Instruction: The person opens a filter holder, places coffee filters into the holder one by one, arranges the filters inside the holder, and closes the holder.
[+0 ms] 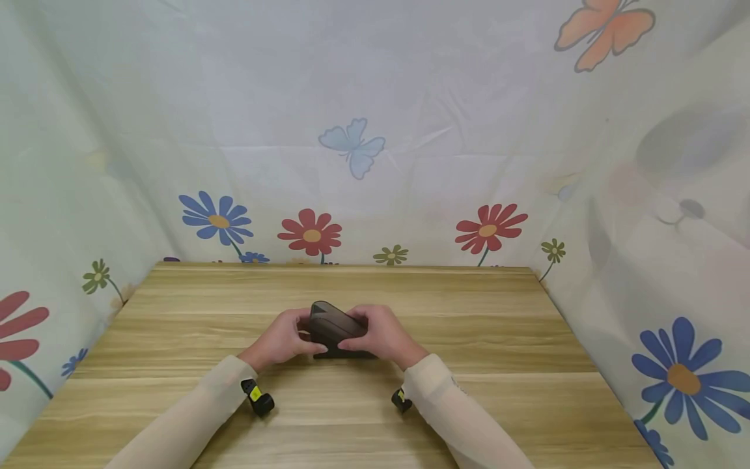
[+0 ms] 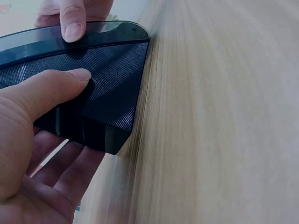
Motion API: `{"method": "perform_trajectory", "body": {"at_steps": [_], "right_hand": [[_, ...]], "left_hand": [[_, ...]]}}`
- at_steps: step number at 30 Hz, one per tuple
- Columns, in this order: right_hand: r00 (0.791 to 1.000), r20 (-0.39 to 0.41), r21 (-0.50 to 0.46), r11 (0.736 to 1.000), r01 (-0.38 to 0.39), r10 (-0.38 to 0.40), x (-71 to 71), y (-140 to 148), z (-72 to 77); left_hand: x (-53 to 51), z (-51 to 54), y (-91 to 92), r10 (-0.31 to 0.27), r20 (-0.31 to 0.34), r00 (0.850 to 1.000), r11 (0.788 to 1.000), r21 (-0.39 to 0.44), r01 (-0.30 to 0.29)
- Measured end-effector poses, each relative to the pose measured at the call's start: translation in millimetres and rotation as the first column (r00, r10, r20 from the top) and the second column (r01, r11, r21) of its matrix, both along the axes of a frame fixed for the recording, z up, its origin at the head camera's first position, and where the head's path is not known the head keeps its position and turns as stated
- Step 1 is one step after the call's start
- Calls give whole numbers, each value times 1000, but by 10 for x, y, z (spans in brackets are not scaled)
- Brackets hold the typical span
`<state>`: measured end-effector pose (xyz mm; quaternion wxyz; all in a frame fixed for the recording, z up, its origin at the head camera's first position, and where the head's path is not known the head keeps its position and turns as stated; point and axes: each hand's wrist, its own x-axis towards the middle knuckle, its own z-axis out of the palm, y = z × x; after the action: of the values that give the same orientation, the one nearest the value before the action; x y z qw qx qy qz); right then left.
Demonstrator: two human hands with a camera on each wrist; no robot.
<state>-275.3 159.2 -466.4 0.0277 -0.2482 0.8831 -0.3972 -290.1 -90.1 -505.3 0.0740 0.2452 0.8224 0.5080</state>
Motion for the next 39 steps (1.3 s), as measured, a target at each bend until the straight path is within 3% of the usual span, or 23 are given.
{"method": "perform_trajectory", "body": {"at_steps": [25,29,33,36,39], "right_hand": [[1000,-12,8,1000,-15,15,-8,19,-20],[998,26,8,998,-61,61,-16,111,-3],[991,53,-31,992,-125,126,-48,325,52],[989,17,-63,988,-143,144,-91,536,127],[994,-73,-19,996,-86,84,-142,751,222]], "left_hand": [[-29,-40,-7,-12,13,1000,1000,-9,13],[-45,-78,-56,-67,-31,997,994,-85,64],[-21,10,-177,-123,-73,990,970,-218,105],[-25,127,-317,-134,-113,985,949,-300,95],[-66,230,-472,-102,-152,983,936,-348,43]]}}
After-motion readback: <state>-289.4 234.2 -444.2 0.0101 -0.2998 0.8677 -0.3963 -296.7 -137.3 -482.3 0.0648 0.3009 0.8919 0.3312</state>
